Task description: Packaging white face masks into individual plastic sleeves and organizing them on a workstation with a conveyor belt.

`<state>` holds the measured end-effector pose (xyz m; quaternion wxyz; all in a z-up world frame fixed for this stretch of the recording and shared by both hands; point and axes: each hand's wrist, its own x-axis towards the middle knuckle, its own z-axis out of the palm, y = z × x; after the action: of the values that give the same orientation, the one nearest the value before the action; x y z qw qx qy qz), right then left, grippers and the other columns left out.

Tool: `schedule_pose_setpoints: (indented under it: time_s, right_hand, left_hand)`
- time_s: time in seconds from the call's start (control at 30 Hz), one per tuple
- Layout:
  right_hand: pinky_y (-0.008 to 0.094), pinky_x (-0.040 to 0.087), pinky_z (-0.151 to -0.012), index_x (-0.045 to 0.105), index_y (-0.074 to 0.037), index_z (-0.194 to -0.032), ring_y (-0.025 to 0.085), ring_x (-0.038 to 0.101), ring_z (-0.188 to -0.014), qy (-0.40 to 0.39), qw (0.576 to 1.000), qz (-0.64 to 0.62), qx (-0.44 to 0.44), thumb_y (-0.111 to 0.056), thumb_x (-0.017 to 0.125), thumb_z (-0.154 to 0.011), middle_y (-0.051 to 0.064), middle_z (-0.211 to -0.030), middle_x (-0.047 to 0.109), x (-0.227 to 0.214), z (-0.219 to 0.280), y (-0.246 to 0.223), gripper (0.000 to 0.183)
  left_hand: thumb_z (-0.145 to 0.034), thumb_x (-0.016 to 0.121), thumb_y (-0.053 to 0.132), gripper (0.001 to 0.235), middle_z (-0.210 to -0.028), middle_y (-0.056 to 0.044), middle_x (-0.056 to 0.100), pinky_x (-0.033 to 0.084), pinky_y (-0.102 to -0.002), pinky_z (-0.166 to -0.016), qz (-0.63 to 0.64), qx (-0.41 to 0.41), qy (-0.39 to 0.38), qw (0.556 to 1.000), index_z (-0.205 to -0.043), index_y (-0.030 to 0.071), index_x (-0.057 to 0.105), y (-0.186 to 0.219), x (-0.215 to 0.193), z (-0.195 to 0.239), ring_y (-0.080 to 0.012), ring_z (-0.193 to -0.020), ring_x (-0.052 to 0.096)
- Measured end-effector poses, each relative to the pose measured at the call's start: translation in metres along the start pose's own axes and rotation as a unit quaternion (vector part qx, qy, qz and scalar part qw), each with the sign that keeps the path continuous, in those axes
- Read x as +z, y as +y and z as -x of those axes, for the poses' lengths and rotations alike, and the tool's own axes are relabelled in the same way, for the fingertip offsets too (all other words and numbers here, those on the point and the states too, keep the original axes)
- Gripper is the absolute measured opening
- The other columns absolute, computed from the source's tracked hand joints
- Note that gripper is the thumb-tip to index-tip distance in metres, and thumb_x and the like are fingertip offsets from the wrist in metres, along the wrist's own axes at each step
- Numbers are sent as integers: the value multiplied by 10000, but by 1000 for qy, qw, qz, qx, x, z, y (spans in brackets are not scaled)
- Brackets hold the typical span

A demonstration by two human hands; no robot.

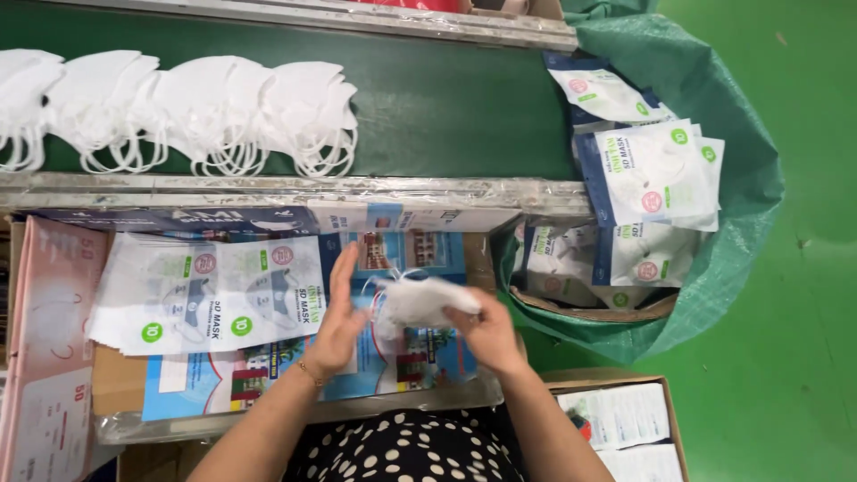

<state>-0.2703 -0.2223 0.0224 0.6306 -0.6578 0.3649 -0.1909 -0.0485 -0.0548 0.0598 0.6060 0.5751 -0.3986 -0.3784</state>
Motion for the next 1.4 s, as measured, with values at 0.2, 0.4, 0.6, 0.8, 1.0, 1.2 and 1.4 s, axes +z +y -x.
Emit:
schedule_pose_setpoints:
  time_s: [0.2, 0.4, 0.6, 0.8, 1.0, 1.2, 1.4]
  right_hand:
    - [366, 487, -1047, 489, -77, -1503, 271, 607, -1259, -73, 948, 259, -172, -126, 866, -775, 156, -1395, 634, 43, -5, -2, 822]
    - [354, 547, -970, 593, -93, -1358, 266, 715, -1129, -117, 968, 164, -150, -124, 813, -810, 139, -1244, 724, 42, -6, -12, 591]
    - [330, 574, -806, 770, -106, -1119, 237, 727, -884, -113, 975, 187, 42, -116, 776, -849, 79, -983, 810, -14, 15, -85, 270]
    - [313, 565, -732, 788, -134, -1072, 169, 722, -775, -33, 952, 303, 33, -280, 768, -859, 62, -922, 789, 0, 4, -106, 259]
    - [290, 599, -752, 800, -139, -1049, 103, 743, -822, -183, 961, 206, -34, -176, 785, -828, 19, -953, 816, 18, 12, -54, 225]
    - [289, 547, -776, 657, -96, -1064, 81, 658, -855, -76, 993, 71, -62, -144, 807, -818, -6, -923, 727, 75, 2, -60, 292]
    - [314, 554, -751, 733, -82, -907, 126, 658, -822, 95, 943, 264, -178, -176, 849, -809, 42, -895, 708, 56, -26, 6, 179]
  left_hand:
    - [-582, 878, 208, 1195, -1649, -155, 239, 25, -640, -1175, -507, 12, -157, 847, -1569, 102, 212, 29, 11, -15, -417, -1519, 98]
    - [-724, 816, 173, 892, -1406, -105, 475, 132, -644, -1224, -468, 156, -73, 867, -1527, 140, 426, -22, 29, -12, -348, -1439, 374]
    - [-796, 664, 165, 563, -1300, -176, 553, 374, -528, -1073, -426, 25, 127, 895, -1345, 75, 577, -23, -16, 2, -395, -1254, 487]
    - [-895, 574, 99, 374, -1186, -198, 596, 525, -459, -921, -542, -88, 154, 822, -1254, 0, 615, -106, -20, 1, -401, -1104, 596]
    - [-871, 692, 208, 231, -923, -188, 668, 529, -484, -757, -437, -101, 221, 866, -978, 7, 653, -81, -33, -19, -389, -863, 666]
    - [-857, 763, 293, 253, -855, -102, 666, 538, -386, -644, -227, 20, 189, 955, -872, 65, 655, -25, 4, 0, -285, -731, 673]
    - [-807, 798, 260, 250, -795, -98, 639, 519, -376, -618, -288, 131, 153, 936, -863, 67, 650, -26, 30, 15, -267, -699, 639]
